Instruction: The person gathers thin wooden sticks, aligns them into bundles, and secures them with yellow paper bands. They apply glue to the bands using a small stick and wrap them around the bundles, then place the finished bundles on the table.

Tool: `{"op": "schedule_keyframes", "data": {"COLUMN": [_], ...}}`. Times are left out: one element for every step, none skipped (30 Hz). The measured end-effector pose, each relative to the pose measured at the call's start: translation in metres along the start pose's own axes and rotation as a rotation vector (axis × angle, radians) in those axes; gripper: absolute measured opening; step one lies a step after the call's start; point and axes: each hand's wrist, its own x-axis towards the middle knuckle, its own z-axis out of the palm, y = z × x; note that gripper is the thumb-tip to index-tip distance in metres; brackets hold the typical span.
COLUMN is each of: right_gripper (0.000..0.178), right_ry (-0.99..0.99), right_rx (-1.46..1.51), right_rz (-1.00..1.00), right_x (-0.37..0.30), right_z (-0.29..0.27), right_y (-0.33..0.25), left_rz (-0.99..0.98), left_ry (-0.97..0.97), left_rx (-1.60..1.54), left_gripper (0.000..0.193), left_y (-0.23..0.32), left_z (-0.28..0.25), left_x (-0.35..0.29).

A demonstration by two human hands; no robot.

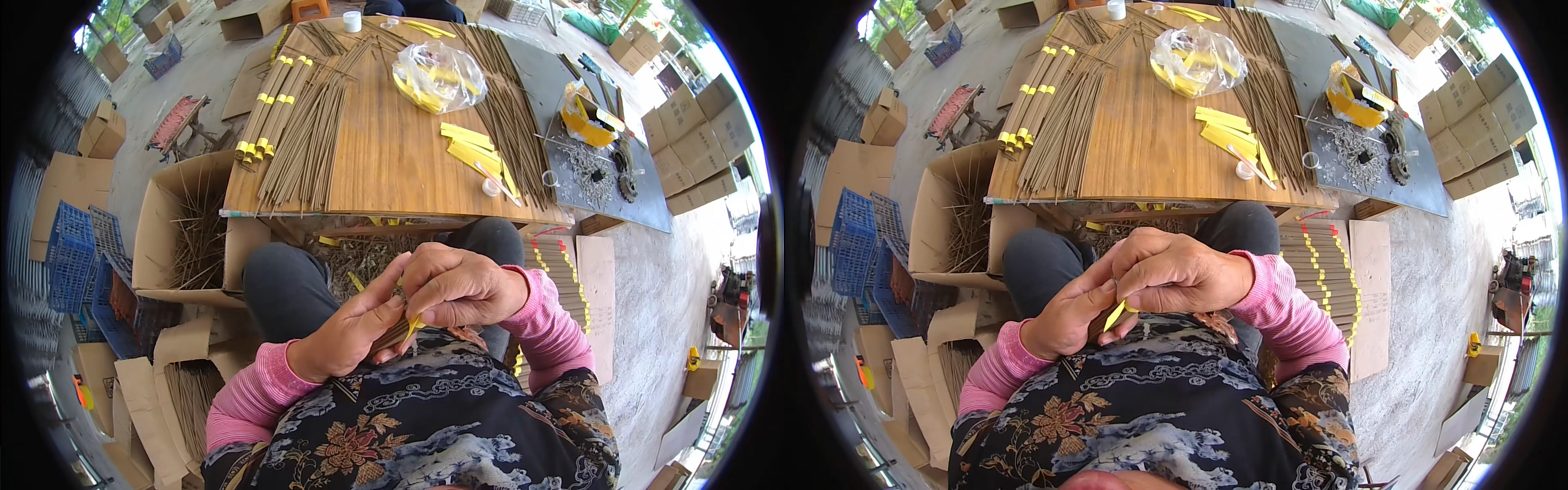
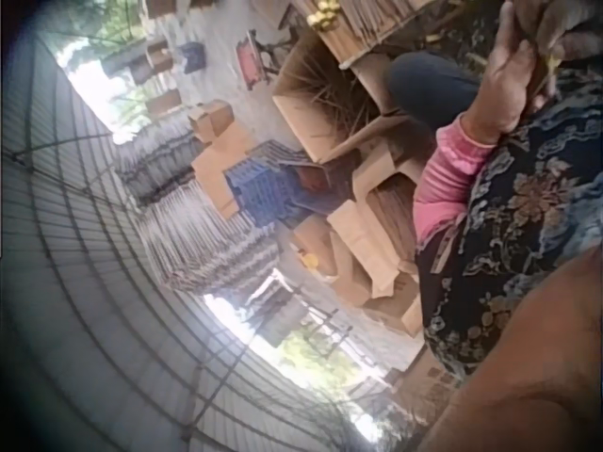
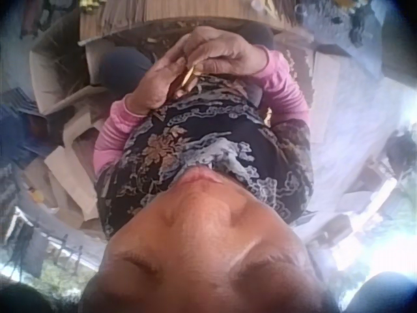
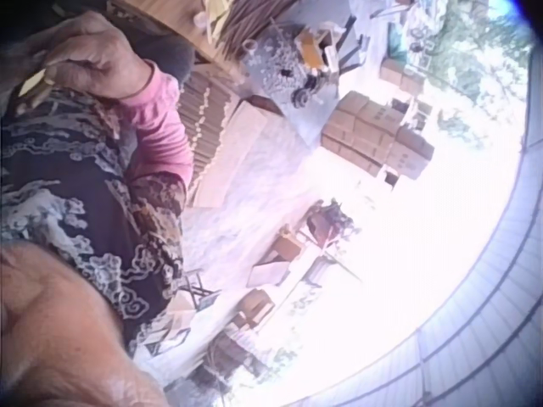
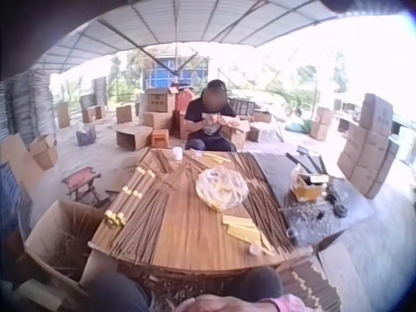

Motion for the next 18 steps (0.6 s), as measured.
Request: {"op": "schedule_keyframes", "data": {"right_gripper": [0.01, 0.01, 0.009, 0.009, 0.009, 0.009, 0.01, 0.01, 0.011, 0.011, 0.012, 0.013, 0.014, 0.015, 0.026, 0.039, 0.044, 0.048], "right_ry": [-0.006, -0.013, -0.02, -0.028, -0.036, -0.05, -0.065, -0.079, -0.096, -0.114, -0.132, -0.096, -0.06, -0.025, 0.052, 0.245, 0.379, 0.512], "right_rx": [0.028, 0.056, 0.077, 0.098, 0.119, 0.129, 0.139, 0.149, 0.165, 0.18, 0.196, 0.269, 0.342, 0.416, 0.426, 0.597, 0.545, 0.493], "right_rz": [-0.011, -0.023, -0.021, -0.019, -0.018, -0.013, -0.009, -0.004, 0.003, 0.01, 0.017, 0.031, 0.044, 0.057, 0.05, 0.067, 0.171, 0.272], "right_x": [0.0, -0.001, -0.001, -0.002, -0.003, -0.002, -0.002, -0.001, -0.002, -0.002, -0.003, -0.005, -0.006, -0.007, -0.008, -0.009, -0.011, -0.013], "right_z": [0.0, 0.0, 0.0, 0.0, 0.0, -0.001, -0.002, -0.002, -0.003, -0.004, -0.004, -0.003, -0.002, -0.001, -0.004, 0.0, 0.004, 0.006], "right_y": [0.002, 0.003, 0.004, 0.004, 0.004, 0.004, 0.003, 0.003, 0.004, 0.006, 0.008, 0.009, 0.011, 0.011, 0.011, 0.01, 0.005, 0.0], "left_rz": [-0.004, -0.009, -0.017, -0.025, -0.033, -0.036, -0.038, -0.041, -0.045, -0.05, -0.054, -0.059, -0.064, -0.068, 0.024, 0.052, 0.081, 0.112], "left_ry": [-0.002, -0.003, -0.004, -0.004, -0.005, -0.009, -0.014, -0.019, -0.005, 0.01, 0.024, 0.037, 0.051, 0.065, 0.093, 0.17, 0.248, 0.327], "left_rx": [0.001, 0.003, 0.01, 0.017, 0.024, 0.063, 0.102, 0.141, 0.147, 0.154, 0.16, 0.17, 0.179, 0.189, 0.25, 0.279, 0.307, 0.338], "left_gripper": [0.055, 0.055, 0.05, 0.046, 0.043, 0.042, 0.041, 0.04, 0.04, 0.04, 0.04, 0.043, 0.047, 0.05, 0.055, 0.055, 0.056, 0.057], "left_y": [0.001, 0.002, 0.004, 0.006, 0.008, 0.01, 0.011, 0.012, 0.013, 0.014, 0.014, 0.015, 0.016, 0.016, 0.018, 0.017, 0.015, 0.015], "left_z": [0.001, 0.002, 0.004, 0.006, 0.007, 0.008, 0.009, 0.009, 0.011, 0.012, 0.013, 0.014, 0.013, 0.014, 0.015, 0.016, 0.016, 0.015], "left_x": [0.001, 0.001, 0.001, 0.001, 0.001, 0.002, 0.002, 0.002, 0.003, 0.003, 0.003, 0.004, 0.004, 0.004, 0.004, 0.002, 0.0, -0.002]}}
